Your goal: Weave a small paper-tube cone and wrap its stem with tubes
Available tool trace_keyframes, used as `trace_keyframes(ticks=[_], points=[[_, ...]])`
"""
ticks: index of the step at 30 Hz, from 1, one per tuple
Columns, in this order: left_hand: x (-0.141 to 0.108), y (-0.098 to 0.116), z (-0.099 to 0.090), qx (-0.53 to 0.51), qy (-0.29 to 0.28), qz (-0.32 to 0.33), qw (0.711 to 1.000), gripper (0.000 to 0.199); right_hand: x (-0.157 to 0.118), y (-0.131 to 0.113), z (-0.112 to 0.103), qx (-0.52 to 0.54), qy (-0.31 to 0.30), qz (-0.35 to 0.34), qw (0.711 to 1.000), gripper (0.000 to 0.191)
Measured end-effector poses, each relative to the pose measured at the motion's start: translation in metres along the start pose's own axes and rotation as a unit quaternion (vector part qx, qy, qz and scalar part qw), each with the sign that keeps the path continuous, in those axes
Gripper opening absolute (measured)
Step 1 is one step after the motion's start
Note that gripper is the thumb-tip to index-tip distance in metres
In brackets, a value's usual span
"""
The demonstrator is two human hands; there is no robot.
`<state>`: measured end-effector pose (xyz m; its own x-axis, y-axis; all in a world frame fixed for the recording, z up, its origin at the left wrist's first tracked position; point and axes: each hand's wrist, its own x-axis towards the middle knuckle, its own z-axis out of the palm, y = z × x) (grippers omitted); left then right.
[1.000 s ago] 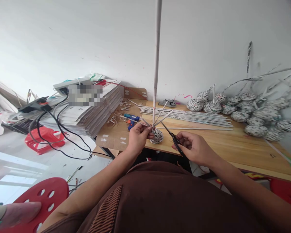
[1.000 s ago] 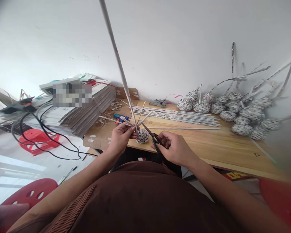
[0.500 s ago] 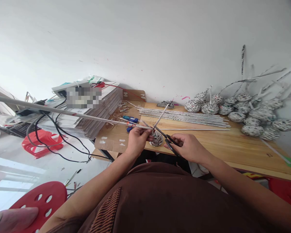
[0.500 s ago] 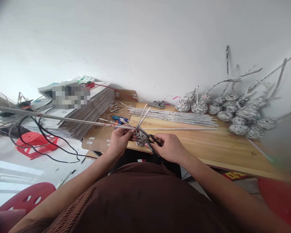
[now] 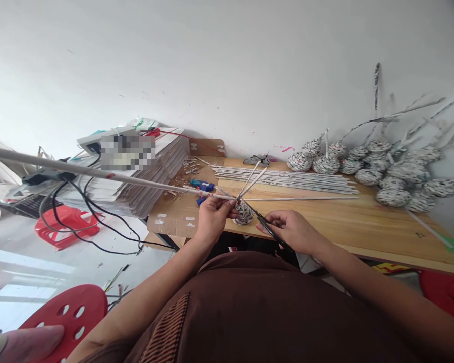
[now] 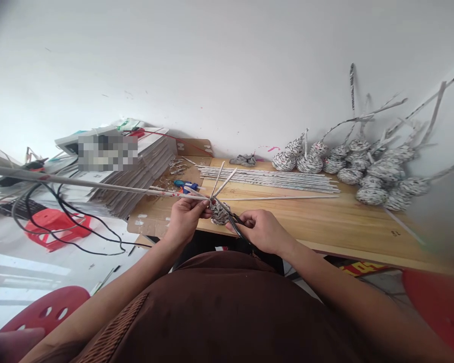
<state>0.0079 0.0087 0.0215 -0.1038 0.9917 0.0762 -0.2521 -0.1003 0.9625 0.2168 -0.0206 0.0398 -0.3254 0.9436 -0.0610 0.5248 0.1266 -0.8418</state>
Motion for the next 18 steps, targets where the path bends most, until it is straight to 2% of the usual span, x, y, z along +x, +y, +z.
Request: trace_keyframes(ticks=[12,18], points=[[0.000,-0.001,0.001,-0.011,0.002,-0.005,1.000,0.032,0.000,0.001,0.003,-0.014,-0.015,0.004,1.000,0.042],[0.002,-0.001,-0.001,-0.005,0.013,-0.005,1.000,0.031,-0.010,0.000,-0.003,-0.086,0.025,-0.010,0.996,0.040]])
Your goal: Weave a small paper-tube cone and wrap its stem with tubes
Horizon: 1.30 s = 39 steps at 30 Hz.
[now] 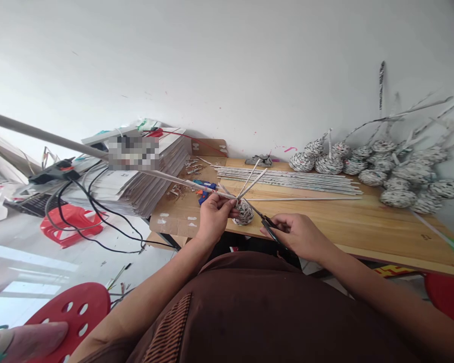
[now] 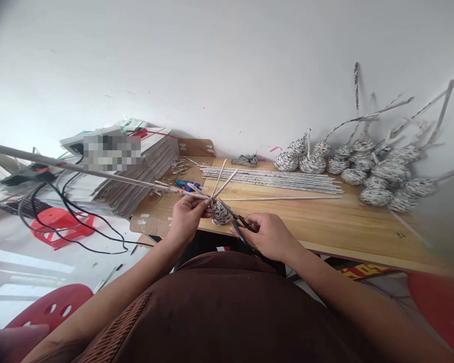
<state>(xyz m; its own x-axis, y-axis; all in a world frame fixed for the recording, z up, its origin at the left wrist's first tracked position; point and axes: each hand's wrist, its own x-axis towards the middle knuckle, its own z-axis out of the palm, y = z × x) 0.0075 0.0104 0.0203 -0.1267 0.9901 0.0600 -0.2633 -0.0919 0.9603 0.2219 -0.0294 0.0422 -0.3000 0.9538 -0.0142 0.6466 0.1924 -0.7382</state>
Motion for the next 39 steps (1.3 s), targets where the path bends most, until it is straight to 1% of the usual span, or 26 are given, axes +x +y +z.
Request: trace_keyframes(ticks=[4,6,10,13,15,19,24,29,34,39], points=[[0.000,0.001,0.001,0.001,0.002,-0.001,1.000,0.030,-0.007,-0.006,-0.003,-0.010,0.004,-0.012,1.000,0.038],[-0.001,0.001,0.001,0.001,-0.001,-0.002,1.000,0.030,-0.007,-0.009,-0.004,-0.022,0.017,-0.014,1.000,0.037],[-0.001,0.002,0.002,0.003,-0.012,-0.006,1.000,0.028,-0.003,-0.014,-0.002,-0.052,0.044,-0.026,0.997,0.039],[0.000,0.002,0.004,0.015,-0.020,-0.007,1.000,0.026,0.002,-0.015,0.000,-0.083,0.063,-0.044,0.994,0.039],[0.001,0.002,0.006,0.027,-0.026,-0.008,0.999,0.025,0.004,-0.014,0.001,-0.094,0.070,-0.044,0.992,0.039],[0.003,0.005,0.011,0.038,-0.034,-0.008,0.999,0.027,0.006,-0.010,-0.002,-0.090,0.044,-0.033,0.994,0.042],[0.006,0.013,0.017,0.059,-0.052,-0.017,0.997,0.024,0.005,-0.006,-0.013,-0.100,0.022,-0.029,0.994,0.044],[0.016,0.015,0.023,0.093,-0.073,-0.018,0.993,0.018,0.009,0.000,-0.024,-0.050,-0.017,-0.009,0.999,0.049],[0.024,0.019,0.029,0.120,-0.085,-0.038,0.988,0.020,0.013,0.010,-0.024,-0.030,-0.011,-0.013,0.999,0.051],[0.029,0.023,0.033,0.107,-0.105,-0.055,0.987,0.018,0.015,0.012,-0.027,0.007,-0.001,0.005,1.000,0.050]])
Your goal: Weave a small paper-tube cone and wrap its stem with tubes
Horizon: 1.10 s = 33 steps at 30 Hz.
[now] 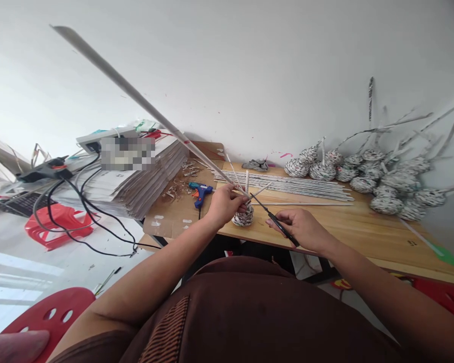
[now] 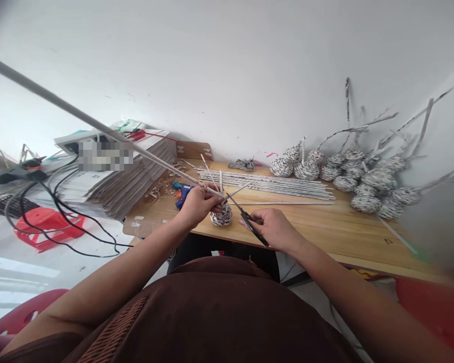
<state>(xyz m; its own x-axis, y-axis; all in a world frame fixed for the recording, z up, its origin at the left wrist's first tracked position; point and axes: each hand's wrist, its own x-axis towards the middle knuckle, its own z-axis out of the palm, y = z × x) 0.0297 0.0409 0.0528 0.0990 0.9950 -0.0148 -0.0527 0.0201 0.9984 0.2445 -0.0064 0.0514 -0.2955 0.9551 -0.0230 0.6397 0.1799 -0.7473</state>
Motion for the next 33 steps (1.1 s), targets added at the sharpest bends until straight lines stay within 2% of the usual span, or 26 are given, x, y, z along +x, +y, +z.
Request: trace_keyframes(ticks=[5,12,16,19,24,29,33], points=[[0.004,-0.001,0.001,0.000,-0.015,-0.006,1.000,0.020,-0.001,-0.005,-0.016,-0.027,0.059,-0.035,0.997,0.048],[0.002,0.000,0.003,0.028,-0.042,0.008,0.999,0.018,0.003,-0.009,-0.026,-0.149,0.045,-0.066,0.986,0.045],[0.003,0.000,0.002,0.043,-0.055,0.018,0.997,0.017,0.006,-0.011,-0.030,-0.251,0.061,-0.091,0.962,0.042],[0.004,0.000,0.001,0.027,-0.069,0.001,0.997,0.021,0.006,-0.009,-0.034,-0.312,0.075,-0.128,0.939,0.038],[0.010,-0.003,-0.004,0.005,-0.105,-0.014,0.994,0.027,0.008,0.003,-0.040,-0.372,0.089,-0.202,0.902,0.030],[0.014,-0.004,-0.007,0.031,-0.118,-0.006,0.993,0.028,0.014,0.005,-0.050,-0.427,0.058,-0.227,0.874,0.031],[0.009,0.004,-0.008,0.061,-0.137,-0.004,0.989,0.032,0.019,-0.002,-0.059,-0.454,0.034,-0.240,0.858,0.030]])
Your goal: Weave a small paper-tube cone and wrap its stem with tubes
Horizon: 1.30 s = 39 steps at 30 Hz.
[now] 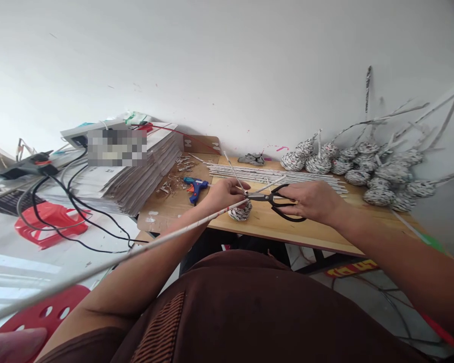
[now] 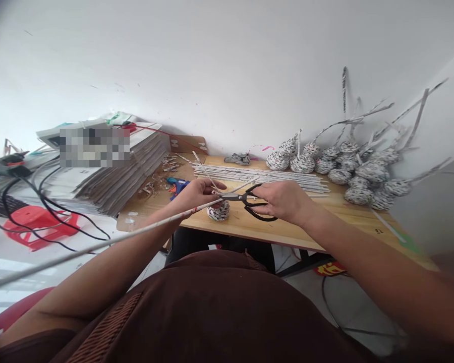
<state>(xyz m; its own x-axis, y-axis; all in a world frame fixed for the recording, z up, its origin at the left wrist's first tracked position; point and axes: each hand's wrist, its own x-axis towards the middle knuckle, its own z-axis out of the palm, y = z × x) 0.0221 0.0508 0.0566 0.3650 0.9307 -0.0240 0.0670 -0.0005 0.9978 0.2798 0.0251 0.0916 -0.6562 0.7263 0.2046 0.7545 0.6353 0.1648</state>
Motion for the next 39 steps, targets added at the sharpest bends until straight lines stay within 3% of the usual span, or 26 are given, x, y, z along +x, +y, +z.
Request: trace_keyframes(ticks=[4,8,11,17,22,26,29,32,34,39], points=[[-0.006,0.012,0.000,0.002,-0.007,-0.016,1.000,0.030,0.004,0.001,-0.010,-0.018,-0.013,-0.016,1.000,0.026],[-0.004,0.016,0.001,-0.001,-0.006,-0.031,0.999,0.006,0.007,0.000,-0.022,-0.030,-0.033,-0.021,0.999,0.023],[-0.002,0.013,0.003,0.027,0.004,-0.021,0.999,0.021,0.009,-0.001,-0.030,-0.047,-0.048,-0.018,0.998,0.023],[0.000,0.008,0.006,0.059,0.014,-0.015,0.998,0.023,0.014,-0.004,-0.039,-0.080,-0.057,-0.014,0.995,0.026],[-0.001,0.009,0.008,0.056,0.025,-0.015,0.998,0.024,0.014,-0.006,-0.034,-0.116,-0.093,-0.008,0.989,0.028],[-0.003,0.012,0.007,0.041,0.030,-0.022,0.998,0.027,0.008,-0.007,-0.023,-0.086,-0.078,-0.018,0.993,0.022],[-0.004,0.011,0.005,0.022,0.027,-0.022,0.999,0.028,0.000,-0.007,-0.012,0.046,-0.003,0.063,0.997,0.028],[-0.002,0.010,0.001,-0.043,0.040,-0.056,0.997,0.025,-0.010,-0.002,0.007,0.173,0.069,0.240,0.953,0.047],[0.000,0.010,-0.001,-0.085,0.053,-0.076,0.992,0.023,-0.017,0.008,0.026,0.181,0.047,0.312,0.932,0.052],[0.005,0.009,-0.005,-0.125,0.098,-0.092,0.983,0.023,-0.024,0.037,0.069,0.077,-0.058,0.328,0.940,0.046]])
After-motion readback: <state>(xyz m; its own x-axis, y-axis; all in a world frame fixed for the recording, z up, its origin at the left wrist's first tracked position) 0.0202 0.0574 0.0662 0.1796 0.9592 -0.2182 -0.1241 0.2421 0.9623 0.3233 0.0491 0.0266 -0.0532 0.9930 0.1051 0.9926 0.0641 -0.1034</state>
